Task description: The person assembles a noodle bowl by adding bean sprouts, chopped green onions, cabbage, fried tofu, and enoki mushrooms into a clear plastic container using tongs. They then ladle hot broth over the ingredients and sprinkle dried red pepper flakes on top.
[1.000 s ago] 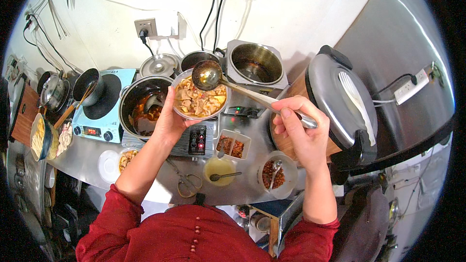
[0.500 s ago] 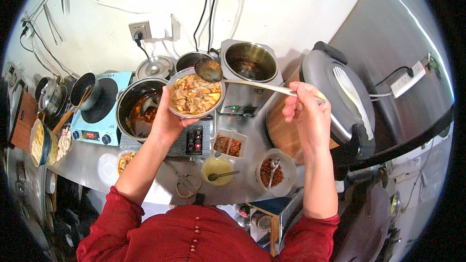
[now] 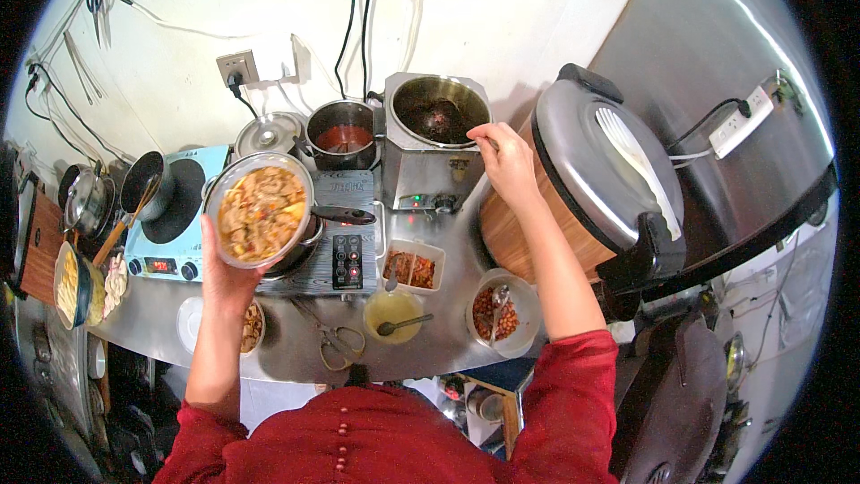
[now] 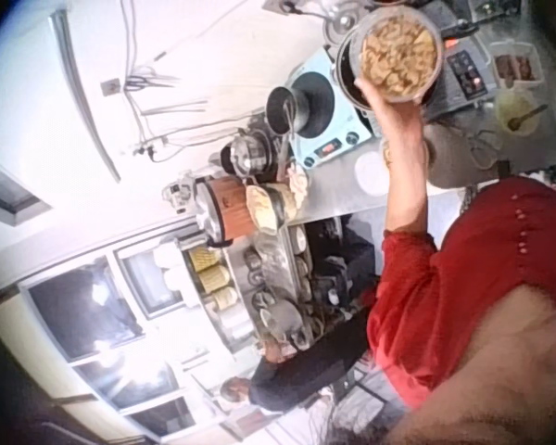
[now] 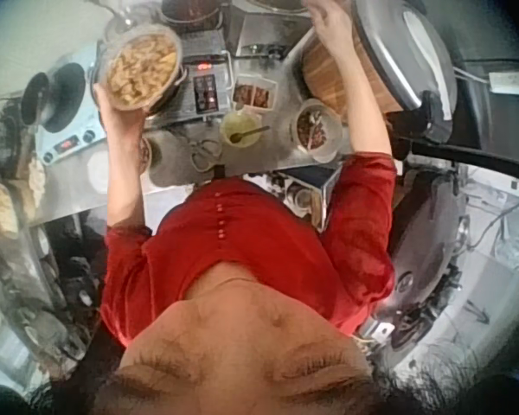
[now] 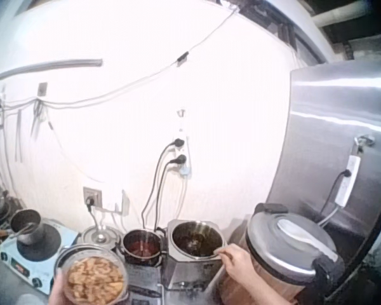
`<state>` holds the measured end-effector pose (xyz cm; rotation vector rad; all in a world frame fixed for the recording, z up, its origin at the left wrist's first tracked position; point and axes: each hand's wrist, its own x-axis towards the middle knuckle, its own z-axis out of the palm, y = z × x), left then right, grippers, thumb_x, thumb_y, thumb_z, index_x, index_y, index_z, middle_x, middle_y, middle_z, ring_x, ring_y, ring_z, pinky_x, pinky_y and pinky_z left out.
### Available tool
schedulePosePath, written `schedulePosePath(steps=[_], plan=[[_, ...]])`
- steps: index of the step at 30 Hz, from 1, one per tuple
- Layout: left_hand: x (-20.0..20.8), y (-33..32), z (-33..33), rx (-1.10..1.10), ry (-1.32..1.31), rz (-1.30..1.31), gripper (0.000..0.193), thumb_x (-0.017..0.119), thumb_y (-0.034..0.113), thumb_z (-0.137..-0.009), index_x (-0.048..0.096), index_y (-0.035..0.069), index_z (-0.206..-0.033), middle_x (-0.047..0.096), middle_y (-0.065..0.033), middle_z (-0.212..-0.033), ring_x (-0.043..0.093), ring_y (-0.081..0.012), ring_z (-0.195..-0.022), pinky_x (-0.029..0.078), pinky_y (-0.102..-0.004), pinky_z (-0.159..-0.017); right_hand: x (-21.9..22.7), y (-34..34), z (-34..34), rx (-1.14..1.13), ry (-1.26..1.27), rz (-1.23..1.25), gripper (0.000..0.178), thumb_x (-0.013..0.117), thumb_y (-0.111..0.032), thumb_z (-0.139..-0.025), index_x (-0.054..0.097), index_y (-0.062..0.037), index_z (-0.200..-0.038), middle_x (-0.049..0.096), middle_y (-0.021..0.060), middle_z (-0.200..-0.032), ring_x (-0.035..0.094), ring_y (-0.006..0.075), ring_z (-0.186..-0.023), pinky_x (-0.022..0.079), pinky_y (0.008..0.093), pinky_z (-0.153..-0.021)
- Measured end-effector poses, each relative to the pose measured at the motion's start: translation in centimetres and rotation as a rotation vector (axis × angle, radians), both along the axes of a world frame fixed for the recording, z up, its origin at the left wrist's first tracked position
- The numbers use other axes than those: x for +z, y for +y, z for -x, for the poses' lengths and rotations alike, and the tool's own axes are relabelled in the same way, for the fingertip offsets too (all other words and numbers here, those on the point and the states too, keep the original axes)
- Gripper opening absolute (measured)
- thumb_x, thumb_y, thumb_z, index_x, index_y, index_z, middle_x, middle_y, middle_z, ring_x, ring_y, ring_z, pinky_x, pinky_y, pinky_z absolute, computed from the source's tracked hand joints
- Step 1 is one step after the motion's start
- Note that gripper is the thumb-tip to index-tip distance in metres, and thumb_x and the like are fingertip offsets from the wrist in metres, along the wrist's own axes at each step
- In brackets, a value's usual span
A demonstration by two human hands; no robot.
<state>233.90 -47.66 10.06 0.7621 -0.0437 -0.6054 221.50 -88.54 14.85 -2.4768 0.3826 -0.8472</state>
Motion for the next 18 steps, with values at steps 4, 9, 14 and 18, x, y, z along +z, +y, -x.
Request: schedulePosePath(steps=[4, 9, 14, 18], plan=[[-0.9, 5.1, 1.0, 0.178, 0.024, -0.021, 0.083, 0.050, 0.072, -0.091, 0.038, 0.015, -0.151, 0.045, -0.0109, -0.151, 0.049, -0.0302, -0.135, 0.047, -0.0521, -0.104, -0.2, -0.4, -1.0, -0.015, 0.035, 0.106, 0.010, 0.062, -0.005, -0.093, 0.070, -0.0049, -0.100, 0.069, 0.0117, -0.095, 0.066, 0.0292, -0.083, 0.053, 0.0379, -0.075], [-1.3, 10.7, 2.1, 0.325, 0.038, -0.024, 0.081, 0.055, 0.069, -0.091, 0.040, 0.016, -0.150, 0.047, -0.0109, -0.149, 0.052, -0.0313, -0.131, 0.055, -0.0519, -0.092, -0.6, -0.8, -2.1, -0.079, 0.082, -0.021, 0.012, 0.062, -0.009, -0.094, 0.070, -0.0050, -0.101, 0.071, 0.0105, -0.090, 0.069, 0.0249, -0.080, 0.053, 0.0362, -0.073], [-1.5, 14.3, 3.3, 0.458, 0.068, -0.086, 0.081, 0.054, 0.068, -0.091, 0.041, 0.012, -0.148, 0.051, -0.0126, -0.144, 0.058, -0.0314, -0.124, 0.061, -0.0506, -0.083, -0.9, -2.3, -2.3, -0.149, -0.008, -0.354, 0.013, 0.062, -0.015, -0.096, 0.071, -0.0062, -0.102, 0.066, 0.0038, -0.070, 0.062, 0.0110, -0.060, 0.050, 0.0289, -0.057], [-1.7, 15.9, 3.9, 0.524, 0.073, -0.108, 0.081, 0.054, 0.067, -0.092, 0.042, 0.009, -0.147, 0.055, -0.0132, -0.140, 0.063, -0.0307, -0.118, 0.064, -0.0471, -0.079, 0.4, -3.0, -1.5, -0.114, -0.156, -0.534, 0.016, 0.062, -0.017, -0.098, 0.069, -0.0040, -0.104, 0.064, 0.0024, -0.071, 0.059, 0.0084, -0.056, 0.046, 0.0231, -0.048]])
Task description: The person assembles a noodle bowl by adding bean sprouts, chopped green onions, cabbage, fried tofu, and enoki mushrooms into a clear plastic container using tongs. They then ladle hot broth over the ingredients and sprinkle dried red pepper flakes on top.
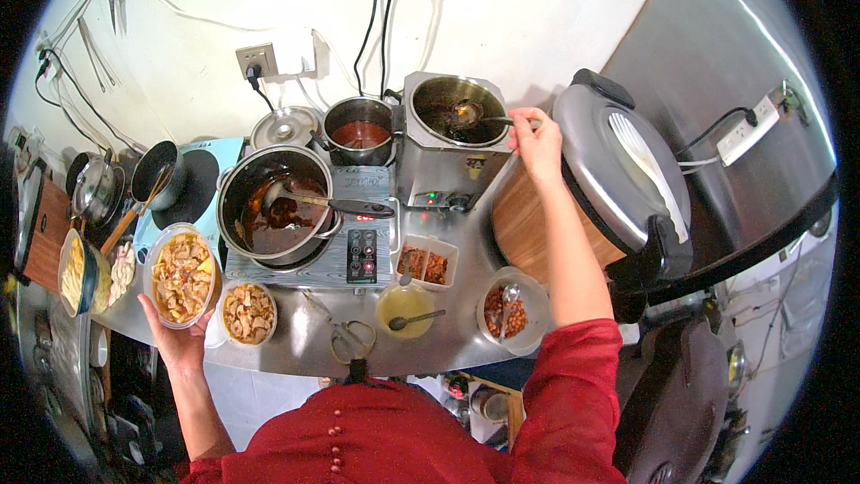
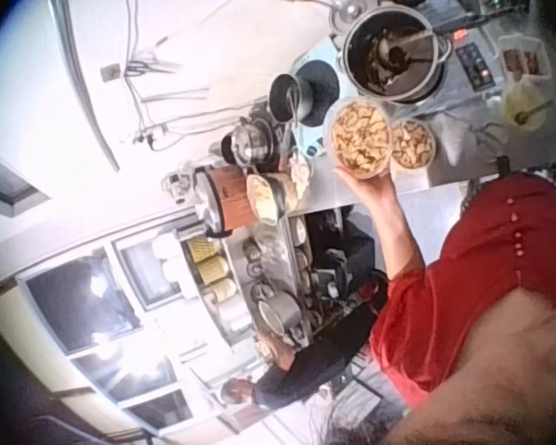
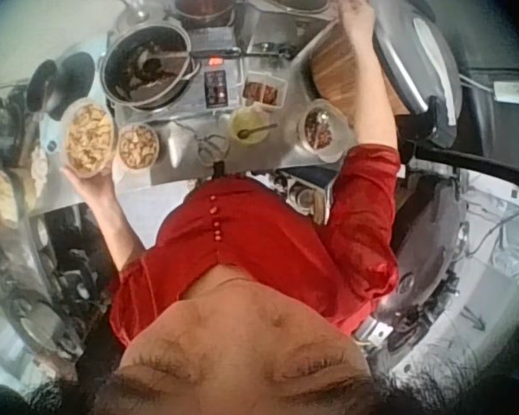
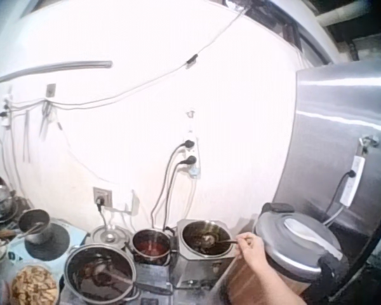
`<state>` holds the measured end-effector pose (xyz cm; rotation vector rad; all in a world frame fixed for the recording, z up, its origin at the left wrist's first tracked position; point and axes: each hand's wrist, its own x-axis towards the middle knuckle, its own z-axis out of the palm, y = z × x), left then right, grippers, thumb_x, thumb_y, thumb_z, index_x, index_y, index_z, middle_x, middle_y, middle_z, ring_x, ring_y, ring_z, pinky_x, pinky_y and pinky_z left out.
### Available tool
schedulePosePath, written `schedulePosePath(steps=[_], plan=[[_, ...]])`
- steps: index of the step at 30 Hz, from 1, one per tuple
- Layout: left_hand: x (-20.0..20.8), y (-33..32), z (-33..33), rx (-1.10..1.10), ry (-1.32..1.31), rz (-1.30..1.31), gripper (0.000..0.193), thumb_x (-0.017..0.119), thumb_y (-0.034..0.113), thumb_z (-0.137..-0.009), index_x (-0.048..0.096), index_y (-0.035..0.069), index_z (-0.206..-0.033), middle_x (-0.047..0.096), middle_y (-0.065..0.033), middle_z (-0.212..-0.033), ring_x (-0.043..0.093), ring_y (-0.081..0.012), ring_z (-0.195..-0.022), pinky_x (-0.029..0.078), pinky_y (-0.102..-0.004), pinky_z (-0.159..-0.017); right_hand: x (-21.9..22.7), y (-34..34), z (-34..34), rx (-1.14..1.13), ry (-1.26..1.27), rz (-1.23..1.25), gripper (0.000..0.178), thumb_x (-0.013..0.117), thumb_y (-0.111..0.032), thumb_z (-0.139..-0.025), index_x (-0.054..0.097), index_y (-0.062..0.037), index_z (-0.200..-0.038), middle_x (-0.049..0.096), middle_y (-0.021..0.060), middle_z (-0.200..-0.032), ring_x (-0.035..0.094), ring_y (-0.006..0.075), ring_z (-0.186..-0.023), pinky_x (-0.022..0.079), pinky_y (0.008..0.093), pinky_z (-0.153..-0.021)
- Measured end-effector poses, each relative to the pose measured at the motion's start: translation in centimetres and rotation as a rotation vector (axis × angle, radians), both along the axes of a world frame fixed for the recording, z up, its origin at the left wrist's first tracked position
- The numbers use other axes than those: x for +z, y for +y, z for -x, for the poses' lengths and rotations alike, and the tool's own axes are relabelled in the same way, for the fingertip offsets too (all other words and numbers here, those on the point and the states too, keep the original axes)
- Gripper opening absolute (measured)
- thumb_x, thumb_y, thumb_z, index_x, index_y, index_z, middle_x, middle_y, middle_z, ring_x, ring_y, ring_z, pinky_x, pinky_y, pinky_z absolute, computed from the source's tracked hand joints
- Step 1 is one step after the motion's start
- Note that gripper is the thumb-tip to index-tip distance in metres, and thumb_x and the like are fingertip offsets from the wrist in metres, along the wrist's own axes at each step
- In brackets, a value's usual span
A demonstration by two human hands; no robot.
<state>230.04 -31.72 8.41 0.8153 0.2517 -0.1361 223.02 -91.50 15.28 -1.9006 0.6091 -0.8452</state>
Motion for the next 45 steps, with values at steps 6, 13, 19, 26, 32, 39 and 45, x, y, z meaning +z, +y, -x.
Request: schedulePosePath(steps=[6, 13, 19, 26, 32, 39, 45], plan=[[0.8, 2.8, 0.1, 0.008, 0.005, 0.020, 0.082, 0.056, 0.067, -0.091, 0.039, 0.013, -0.150, 0.049, -0.0136, -0.146, 0.057, -0.0320, -0.126, 0.062, -0.0508, -0.083, 5.6, 3.8, 3.1, 0.014, -0.037, -0.072, 0.020, 0.065, -0.022, -0.098, 0.069, -0.0055, -0.108, 0.067, 0.0044, -0.076, 0.061, 0.0088, -0.058, 0.046, 0.0208, -0.049], [0.8, 6.3, 0.0, 0.109, -0.099, 0.027, 0.081, 0.055, 0.064, -0.093, 0.037, 0.011, -0.151, 0.047, -0.0168, -0.147, 0.057, -0.0353, -0.126, 0.063, -0.0517, -0.083, 9.4, 14.0, 5.9, 0.260, -0.132, -0.240, 0.025, 0.061, -0.022, -0.100, 0.066, -0.0010, -0.113, 0.064, 0.0045, -0.074, 0.056, 0.0085, -0.056, 0.041, 0.0202, -0.049], [0.6, 10.2, 0.1, 0.131, -0.078, 0.003, 0.078, 0.050, 0.065, -0.095, 0.038, 0.011, -0.150, 0.050, -0.0153, -0.146, 0.060, -0.0342, -0.123, 0.063, -0.0499, -0.083, 6.1, 23.8, 7.1, 0.400, -0.037, -0.418, 0.021, 0.058, -0.022, -0.101, 0.064, -0.0028, -0.107, 0.060, 0.0034, -0.067, 0.054, 0.0095, -0.052, 0.040, 0.0224, -0.046], [-1.1, 14.8, 0.2, 0.212, -0.036, -0.018, 0.078, 0.051, 0.064, -0.095, 0.038, 0.011, -0.150, 0.050, -0.0141, -0.146, 0.060, -0.0323, -0.123, 0.062, -0.0503, -0.085, -1.9, 33.4, 6.9, 0.531, 0.104, -0.571, 0.020, 0.061, -0.019, -0.100, 0.066, -0.0008, -0.107, 0.069, 0.0069, -0.080, 0.064, 0.0121, -0.063, 0.048, 0.0243, -0.055], [-2.1, 18.2, 0.0, 0.194, -0.027, -0.021, 0.078, 0.052, 0.065, -0.094, 0.040, 0.011, -0.149, 0.052, -0.0130, -0.144, 0.060, -0.0319, -0.123, 0.061, -0.0506, -0.085, -5.7, 37.4, 6.8, 0.529, 0.189, -0.434, 0.019, 0.059, -0.016, -0.102, 0.066, 0.0000, -0.109, 0.068, 0.0059, -0.082, 0.063, 0.0098, -0.068, 0.049, 0.0229, -0.059], [-2.8, 19.9, -0.1, 0.224, -0.011, -0.021, 0.078, 0.051, 0.065, -0.094, 0.040, 0.011, -0.149, 0.051, -0.0132, -0.145, 0.059, -0.0320, -0.123, 0.062, -0.0505, -0.085, -6.1, 39.3, 6.4, 0.584, 0.237, -0.337, 0.017, 0.059, -0.015, -0.102, 0.067, -0.0013, -0.108, 0.066, 0.0037, -0.082, 0.061, 0.0080, -0.070, 0.048, 0.0214, -0.060], [-3.1, 20.2, 0.1, 0.242, -0.003, -0.011, 0.079, 0.052, 0.065, -0.094, 0.039, 0.011, -0.150, 0.051, -0.0138, -0.146, 0.059, -0.0329, -0.124, 0.061, -0.0517, -0.085, -6.3, 39.5, 6.0, 0.562, 0.256, -0.322, 0.016, 0.060, -0.015, -0.102, 0.068, -0.0016, -0.107, 0.066, 0.0044, -0.081, 0.061, 0.0083, -0.069, 0.048, 0.0221, -0.060]])
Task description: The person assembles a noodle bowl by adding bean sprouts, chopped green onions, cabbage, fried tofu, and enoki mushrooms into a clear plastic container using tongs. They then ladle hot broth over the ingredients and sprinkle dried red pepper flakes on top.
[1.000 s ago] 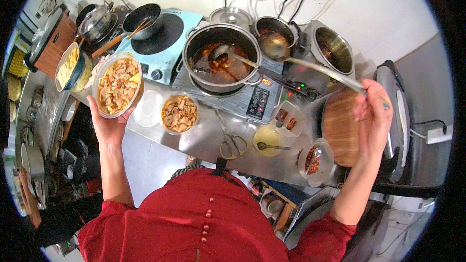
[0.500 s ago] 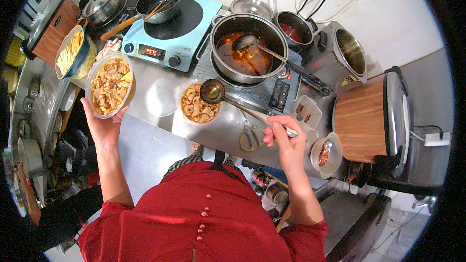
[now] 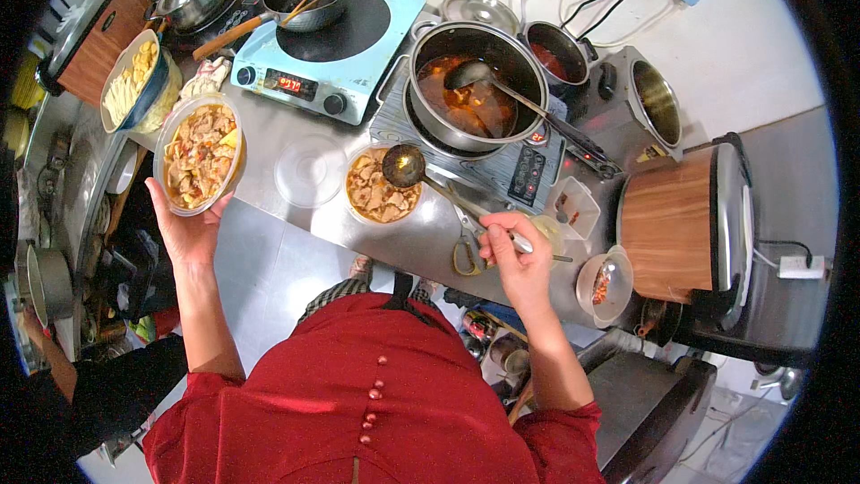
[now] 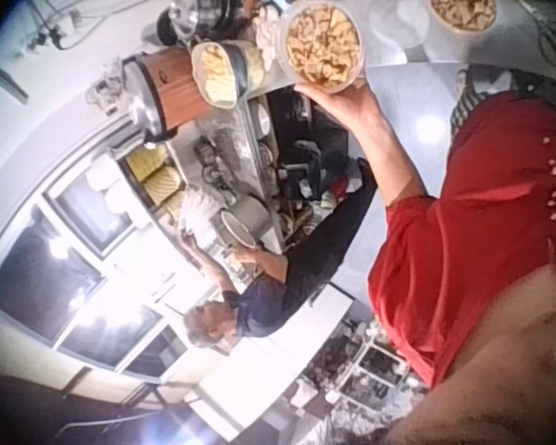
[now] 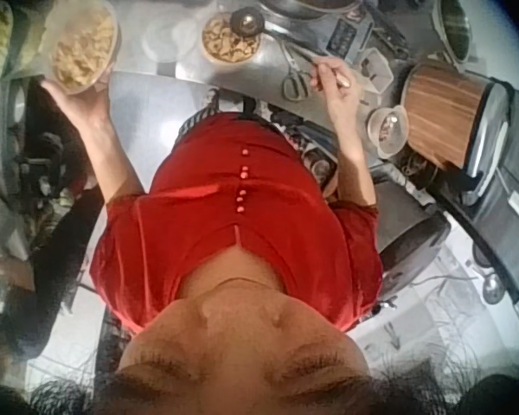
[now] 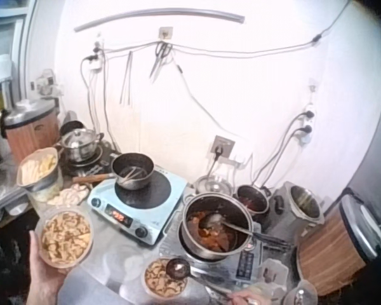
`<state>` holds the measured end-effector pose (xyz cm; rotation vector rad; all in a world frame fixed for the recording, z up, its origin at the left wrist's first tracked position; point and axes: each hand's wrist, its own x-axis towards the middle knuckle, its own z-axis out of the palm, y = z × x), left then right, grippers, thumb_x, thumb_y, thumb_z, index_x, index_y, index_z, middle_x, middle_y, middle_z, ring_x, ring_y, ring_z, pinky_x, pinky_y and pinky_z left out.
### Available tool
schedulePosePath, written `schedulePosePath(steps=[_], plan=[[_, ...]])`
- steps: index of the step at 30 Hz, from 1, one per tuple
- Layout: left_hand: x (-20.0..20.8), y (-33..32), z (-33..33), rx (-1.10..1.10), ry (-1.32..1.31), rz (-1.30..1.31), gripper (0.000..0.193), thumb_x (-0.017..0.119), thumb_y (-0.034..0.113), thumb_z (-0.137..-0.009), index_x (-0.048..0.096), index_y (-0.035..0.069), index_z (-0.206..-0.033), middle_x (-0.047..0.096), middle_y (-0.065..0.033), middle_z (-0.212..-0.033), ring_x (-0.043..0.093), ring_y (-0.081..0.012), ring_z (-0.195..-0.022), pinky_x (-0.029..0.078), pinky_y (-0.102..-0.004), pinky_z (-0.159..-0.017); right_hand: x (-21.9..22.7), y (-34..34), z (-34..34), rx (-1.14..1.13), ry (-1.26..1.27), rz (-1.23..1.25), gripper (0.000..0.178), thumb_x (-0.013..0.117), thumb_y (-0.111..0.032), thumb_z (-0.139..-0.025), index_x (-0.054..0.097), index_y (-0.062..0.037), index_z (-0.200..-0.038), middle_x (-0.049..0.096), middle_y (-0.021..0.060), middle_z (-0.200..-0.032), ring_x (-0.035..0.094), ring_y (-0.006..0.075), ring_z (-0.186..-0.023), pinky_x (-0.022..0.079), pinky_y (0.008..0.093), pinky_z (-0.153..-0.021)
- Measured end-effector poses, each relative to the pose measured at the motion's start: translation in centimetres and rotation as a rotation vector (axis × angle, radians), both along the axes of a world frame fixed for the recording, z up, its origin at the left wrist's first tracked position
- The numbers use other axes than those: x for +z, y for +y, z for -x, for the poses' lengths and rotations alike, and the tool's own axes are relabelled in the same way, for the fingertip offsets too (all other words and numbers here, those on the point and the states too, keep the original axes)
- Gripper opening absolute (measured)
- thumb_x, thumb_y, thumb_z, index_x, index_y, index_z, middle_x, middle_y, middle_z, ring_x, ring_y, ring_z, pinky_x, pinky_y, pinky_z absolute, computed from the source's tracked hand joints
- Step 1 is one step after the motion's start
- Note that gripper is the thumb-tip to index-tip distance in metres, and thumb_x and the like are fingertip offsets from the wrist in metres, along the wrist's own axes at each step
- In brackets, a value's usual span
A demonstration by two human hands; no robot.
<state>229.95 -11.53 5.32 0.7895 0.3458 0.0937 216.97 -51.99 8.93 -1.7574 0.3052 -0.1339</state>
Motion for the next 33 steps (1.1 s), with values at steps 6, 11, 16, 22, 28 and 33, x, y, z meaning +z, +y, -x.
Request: schedulePosePath(steps=[6, 11, 16, 22, 28, 33], plan=[[0.0, -0.5, 0.0, 0.003, -0.004, 0.009, 0.079, 0.052, 0.065, -0.094, 0.038, 0.011, -0.150, 0.050, -0.0138, -0.146, 0.059, -0.0330, -0.124, 0.061, -0.0524, -0.085, 1.0, -1.9, 0.1, -0.080, -0.002, -0.161, 0.018, 0.060, -0.017, -0.101, 0.068, -0.0007, -0.107, 0.068, 0.0065, -0.080, 0.061, 0.0106, -0.065, 0.048, 0.0238, -0.058], [0.2, -1.8, -0.2, 0.005, -0.004, -0.002, 0.078, 0.053, 0.065, -0.094, 0.040, 0.011, -0.149, 0.050, -0.0135, -0.146, 0.059, -0.0329, -0.124, 0.061, -0.0526, -0.086, 2.3, -3.2, 0.7, -0.082, 0.007, -0.140, 0.020, 0.061, -0.018, -0.100, 0.067, 0.0000, -0.106, 0.068, 0.0065, -0.080, 0.062, 0.0112, -0.065, 0.048, 0.0246, -0.058], [0.5, -2.9, -0.1, -0.007, -0.012, 0.017, 0.078, 0.053, 0.065, -0.093, 0.040, 0.011, -0.149, 0.051, -0.0132, -0.145, 0.059, -0.0325, -0.124, 0.061, -0.0520, -0.087, 2.6, -3.6, 0.7, -0.054, 0.006, -0.133, 0.021, 0.061, -0.019, -0.101, 0.067, 0.0004, -0.106, 0.068, 0.0062, -0.080, 0.062, 0.0111, -0.065, 0.048, 0.0243, -0.058], [0.7, -3.5, 0.2, 0.024, 0.014, 0.027, 0.080, 0.054, 0.065, -0.093, 0.040, 0.010, -0.149, 0.050, -0.0139, -0.146, 0.059, -0.0332, -0.124, 0.060, -0.0529, -0.087, 2.4, -3.5, 0.5, -0.025, 0.006, -0.114, 0.022, 0.061, -0.020, -0.101, 0.067, 0.0007, -0.106, 0.068, 0.0063, -0.080, 0.063, 0.0111, -0.066, 0.048, 0.0242, -0.058], [0.1, -2.8, 1.0, 0.035, -0.033, 0.011, 0.081, 0.056, 0.065, -0.092, 0.038, 0.010, -0.150, 0.049, -0.0139, -0.147, 0.056, -0.0333, -0.127, 0.060, -0.0520, -0.088, 2.9, -2.9, -0.1, 0.018, -0.003, -0.134, 0.022, 0.061, -0.020, -0.100, 0.067, 0.0004, -0.107, 0.068, 0.0074, -0.081, 0.063, 0.0118, -0.066, 0.049, 0.0248, -0.058], [0.5, -2.5, 1.5, 0.004, -0.028, 0.004, 0.083, 0.058, 0.065, -0.091, 0.034, 0.017, -0.154, 0.042, -0.0109, -0.154, 0.047, -0.0325, -0.137, 0.054, -0.0547, -0.096, 5.8, -4.7, 0.2, -0.056, 0.025, -0.399, 0.019, 0.061, -0.016, -0.098, 0.067, 0.0002, -0.106, 0.069, 0.0085, -0.077, 0.064, 0.0147, -0.059, 0.048, 0.0265, -0.050]])
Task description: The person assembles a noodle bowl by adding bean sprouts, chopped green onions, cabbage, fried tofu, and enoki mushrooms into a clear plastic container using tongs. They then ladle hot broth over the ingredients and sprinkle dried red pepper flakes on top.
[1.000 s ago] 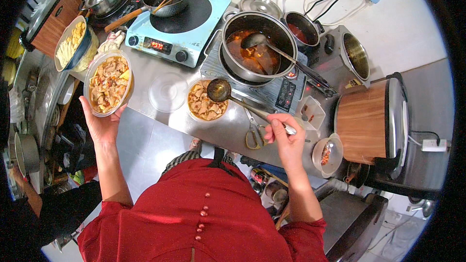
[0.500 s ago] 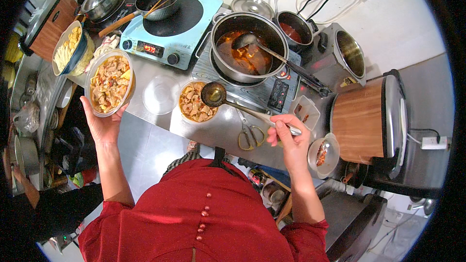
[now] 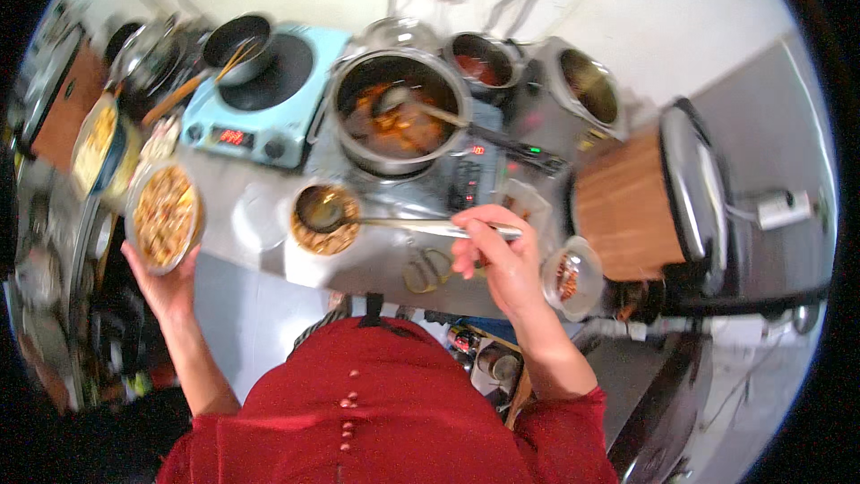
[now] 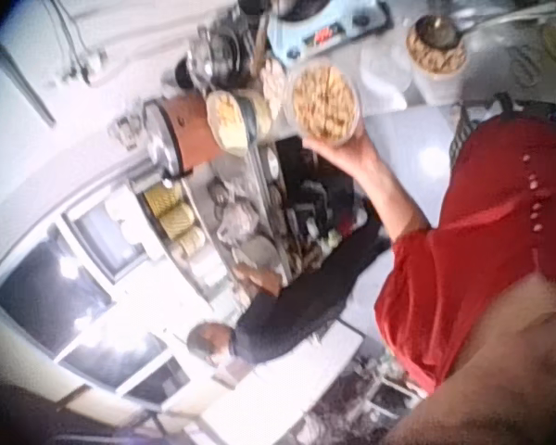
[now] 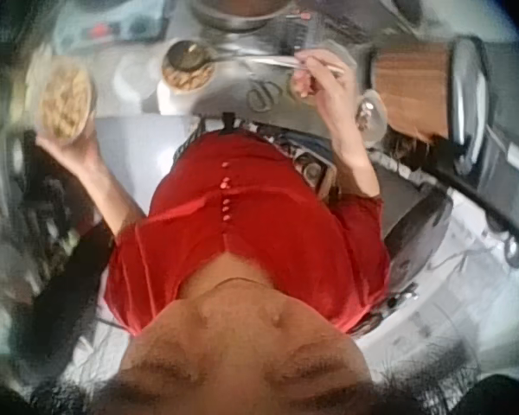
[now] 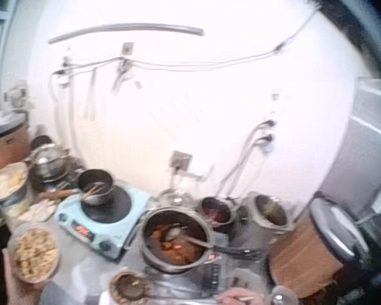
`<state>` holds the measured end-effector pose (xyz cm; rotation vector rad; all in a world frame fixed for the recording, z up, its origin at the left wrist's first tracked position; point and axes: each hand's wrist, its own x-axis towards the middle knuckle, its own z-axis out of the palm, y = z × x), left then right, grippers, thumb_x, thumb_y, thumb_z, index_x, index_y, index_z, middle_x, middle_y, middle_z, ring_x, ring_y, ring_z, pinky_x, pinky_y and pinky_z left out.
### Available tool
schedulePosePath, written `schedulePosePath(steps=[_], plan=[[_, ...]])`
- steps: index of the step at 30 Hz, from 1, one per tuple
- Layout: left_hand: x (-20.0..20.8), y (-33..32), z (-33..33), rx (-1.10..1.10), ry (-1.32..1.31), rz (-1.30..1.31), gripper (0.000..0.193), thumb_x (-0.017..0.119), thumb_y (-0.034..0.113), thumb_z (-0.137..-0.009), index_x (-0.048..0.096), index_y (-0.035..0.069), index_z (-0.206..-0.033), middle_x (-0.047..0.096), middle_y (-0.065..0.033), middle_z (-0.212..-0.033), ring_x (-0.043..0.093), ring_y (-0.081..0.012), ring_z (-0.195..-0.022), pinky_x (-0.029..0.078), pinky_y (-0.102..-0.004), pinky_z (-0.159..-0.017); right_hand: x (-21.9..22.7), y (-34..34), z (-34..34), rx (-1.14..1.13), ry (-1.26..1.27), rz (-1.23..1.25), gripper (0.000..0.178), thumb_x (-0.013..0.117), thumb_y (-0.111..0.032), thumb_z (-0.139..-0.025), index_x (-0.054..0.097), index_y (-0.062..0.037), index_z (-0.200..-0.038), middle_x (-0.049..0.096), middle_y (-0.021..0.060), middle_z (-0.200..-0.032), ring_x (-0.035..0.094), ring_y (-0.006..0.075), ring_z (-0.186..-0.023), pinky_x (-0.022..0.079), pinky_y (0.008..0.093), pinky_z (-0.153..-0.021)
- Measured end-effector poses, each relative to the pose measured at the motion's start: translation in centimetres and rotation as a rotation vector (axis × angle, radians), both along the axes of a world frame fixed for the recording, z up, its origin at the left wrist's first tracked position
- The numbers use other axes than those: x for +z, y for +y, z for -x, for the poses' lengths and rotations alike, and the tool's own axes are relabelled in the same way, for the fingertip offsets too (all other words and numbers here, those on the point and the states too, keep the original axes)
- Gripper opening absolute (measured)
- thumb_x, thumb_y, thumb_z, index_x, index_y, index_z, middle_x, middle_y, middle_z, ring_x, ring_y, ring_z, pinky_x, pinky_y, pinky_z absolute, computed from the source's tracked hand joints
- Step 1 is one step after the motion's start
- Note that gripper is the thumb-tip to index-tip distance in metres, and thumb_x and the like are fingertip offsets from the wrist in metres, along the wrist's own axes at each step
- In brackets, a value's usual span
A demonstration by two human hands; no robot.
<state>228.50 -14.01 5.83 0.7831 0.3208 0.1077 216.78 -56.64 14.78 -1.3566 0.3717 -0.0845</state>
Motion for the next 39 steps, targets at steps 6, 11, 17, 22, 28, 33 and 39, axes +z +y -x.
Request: schedulePosePath(steps=[6, 11, 17, 22, 28, 33, 39], plan=[[0.4, -0.9, 0.4, -0.021, -0.029, -0.012, 0.081, 0.059, 0.061, -0.092, 0.032, 0.016, -0.154, 0.041, -0.0121, -0.152, 0.052, -0.0317, -0.132, 0.062, -0.0492, -0.085, 7.1, -6.4, 2.7, -0.151, -0.143, 0.034, 0.020, 0.062, -0.020, -0.097, 0.067, -0.0013, -0.104, 0.068, 0.0075, -0.071, 0.062, 0.0129, -0.055, 0.046, 0.0253, -0.046], [0.2, -2.5, 0.4, -0.018, -0.028, -0.010, 0.080, 0.055, 0.062, -0.094, 0.032, 0.013, -0.154, 0.043, -0.0119, -0.151, 0.053, -0.0310, -0.131, 0.060, -0.0492, -0.089, 12.4, -13.9, 3.9, -0.336, -0.364, 0.302, 0.025, 0.062, -0.025, -0.097, 0.066, -0.0014, -0.106, 0.065, 0.0062, -0.070, 0.059, 0.0116, -0.052, 0.045, 0.0226, -0.046], [0.0, -4.8, 1.1, -0.074, -0.040, -0.024, 0.079, 0.055, 0.060, -0.095, 0.032, 0.013, -0.153, 0.045, -0.0134, -0.150, 0.053, -0.0312, -0.131, 0.061, -0.0488, -0.089, 11.3, -24.0, 1.4, -0.510, -0.357, 0.486, 0.021, 0.062, -0.020, -0.098, 0.067, -0.0013, -0.108, 0.067, 0.0053, -0.077, 0.061, 0.0113, -0.061, 0.046, 0.0227, -0.053], [-0.1, -7.2, 2.0, -0.045, -0.045, -0.028, 0.079, 0.055, 0.060, -0.095, 0.031, 0.013, -0.153, 0.043, -0.0142, -0.150, 0.055, -0.0311, -0.130, 0.063, -0.0453, -0.085, 5.4, -29.7, -3.2, -0.464, -0.200, 0.749, 0.015, 0.062, -0.018, -0.099, 0.069, -0.0069, -0.107, 0.065, 0.0028, -0.076, 0.060, 0.0081, -0.062, 0.048, 0.0242, -0.052], [0.4, -9.2, 3.8, -0.035, -0.027, -0.047, 0.078, 0.056, 0.060, -0.095, 0.031, 0.015, -0.154, 0.044, -0.0139, -0.150, 0.055, -0.0312, -0.130, 0.063, -0.0455, -0.085, 1.9, -31.6, -5.3, -0.324, -0.108, 1.364, 0.012, 0.062, -0.009, -0.093, 0.070, -0.0089, -0.102, 0.070, 0.0117, -0.099, 0.067, 0.0310, -0.091, 0.052, 0.0400, -0.082], [0.7, -10.0, 5.5, 0.049, 0.013, -0.016, 0.078, 0.059, 0.059, -0.093, 0.035, 0.015, -0.152, 0.046, -0.0132, -0.148, 0.056, -0.0306, -0.127, 0.063, -0.0481, -0.085, 1.9, -32.8, -6.1, -0.244, -0.057, 1.458, 0.011, 0.063, -0.010, -0.093, 0.070, -0.0099, -0.101, 0.070, 0.0127, -0.098, 0.067, 0.0325, -0.091, 0.053, 0.0409, -0.081], [0.9, -10.3, 7.3, 0.045, -0.012, -0.056, 0.080, 0.057, 0.061, -0.094, 0.031, 0.016, -0.154, 0.043, -0.0133, -0.150, 0.054, -0.0308, -0.130, 0.063, -0.0457, -0.085, 0.8, -34.0, -7.1, -0.270, -0.027, 1.224, 0.009, 0.064, -0.011, -0.092, 0.071, -0.0099, -0.098, 0.070, 0.0124, -0.096, 0.067, 0.0322, -0.091, 0.053, 0.0409, -0.081]])
